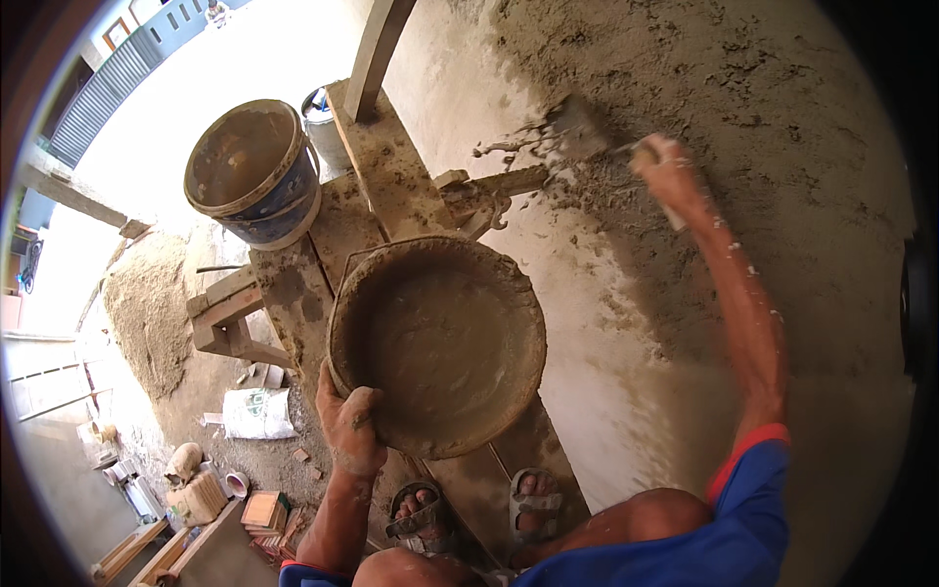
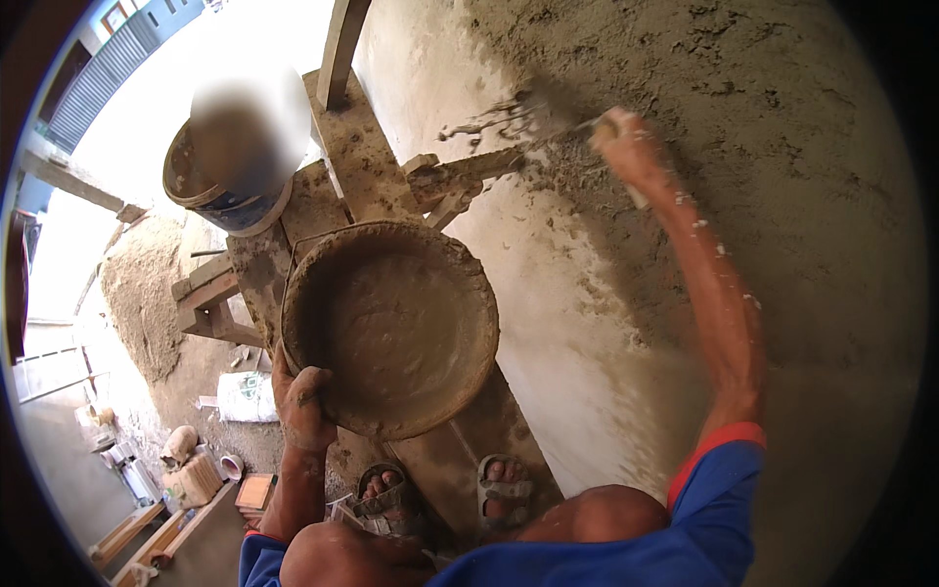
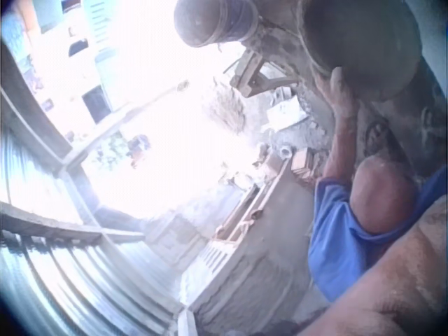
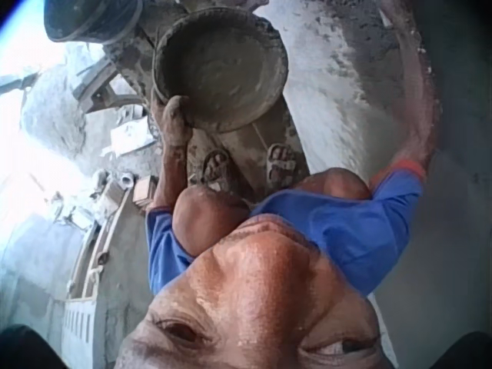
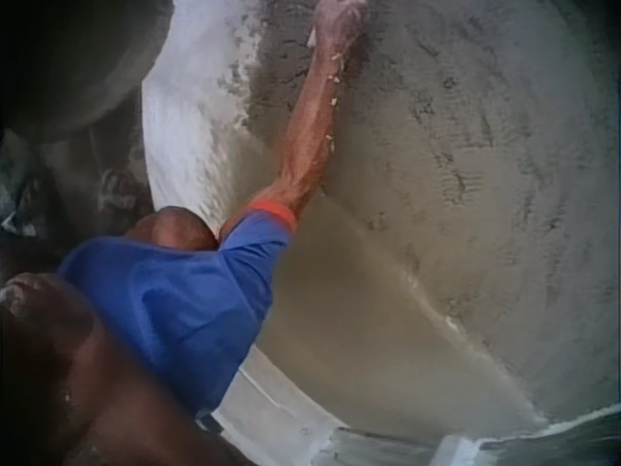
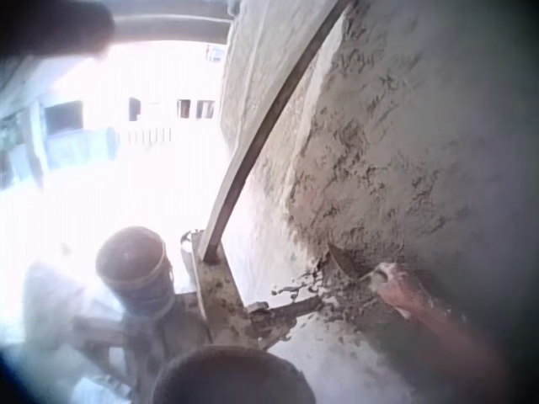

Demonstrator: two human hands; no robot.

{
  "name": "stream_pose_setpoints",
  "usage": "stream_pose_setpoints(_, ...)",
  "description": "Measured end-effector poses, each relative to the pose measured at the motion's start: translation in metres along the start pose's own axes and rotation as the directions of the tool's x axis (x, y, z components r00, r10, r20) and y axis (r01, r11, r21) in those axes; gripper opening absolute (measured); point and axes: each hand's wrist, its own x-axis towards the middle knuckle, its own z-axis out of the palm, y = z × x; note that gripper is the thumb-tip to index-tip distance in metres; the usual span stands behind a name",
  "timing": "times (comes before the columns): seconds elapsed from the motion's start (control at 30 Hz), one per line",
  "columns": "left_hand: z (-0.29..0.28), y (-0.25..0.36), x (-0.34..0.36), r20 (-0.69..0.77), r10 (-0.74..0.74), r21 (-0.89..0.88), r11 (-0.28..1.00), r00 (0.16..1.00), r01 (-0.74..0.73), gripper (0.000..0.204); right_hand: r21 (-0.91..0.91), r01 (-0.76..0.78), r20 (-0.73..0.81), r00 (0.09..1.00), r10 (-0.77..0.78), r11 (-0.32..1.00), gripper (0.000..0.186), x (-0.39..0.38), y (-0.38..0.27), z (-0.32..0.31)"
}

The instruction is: The person applies plaster to a wall using a trowel. They take wet plaster from a bucket and spread it onto the rough wall surface with the tool.

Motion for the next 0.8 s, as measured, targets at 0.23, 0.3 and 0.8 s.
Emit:
stream_pose_setpoints(0.23,0.007,0.011,-0.006,-0.059,0.057,0.028,0.998,0.997,-0.055,0.050,0.164,0.213,-0.203,0.963,-0.178,0.963,0.042,-0.071,-0.033,-0.044)
stream_pose_setpoints(0.3,0.014,0.005,-0.005,-0.057,0.082,0.053,0.995,0.995,-0.079,0.049,0.150,0.322,0.041,0.942,-0.332,0.935,0.041,-0.118,-0.040,-0.023)
stream_pose_setpoints(0.8,0.021,0.010,-0.013,0.014,0.185,0.247,0.952,0.983,-0.183,0.047,0.173,0.659,0.610,0.512,-0.605,0.732,0.043,-0.196,-0.059,0.113)
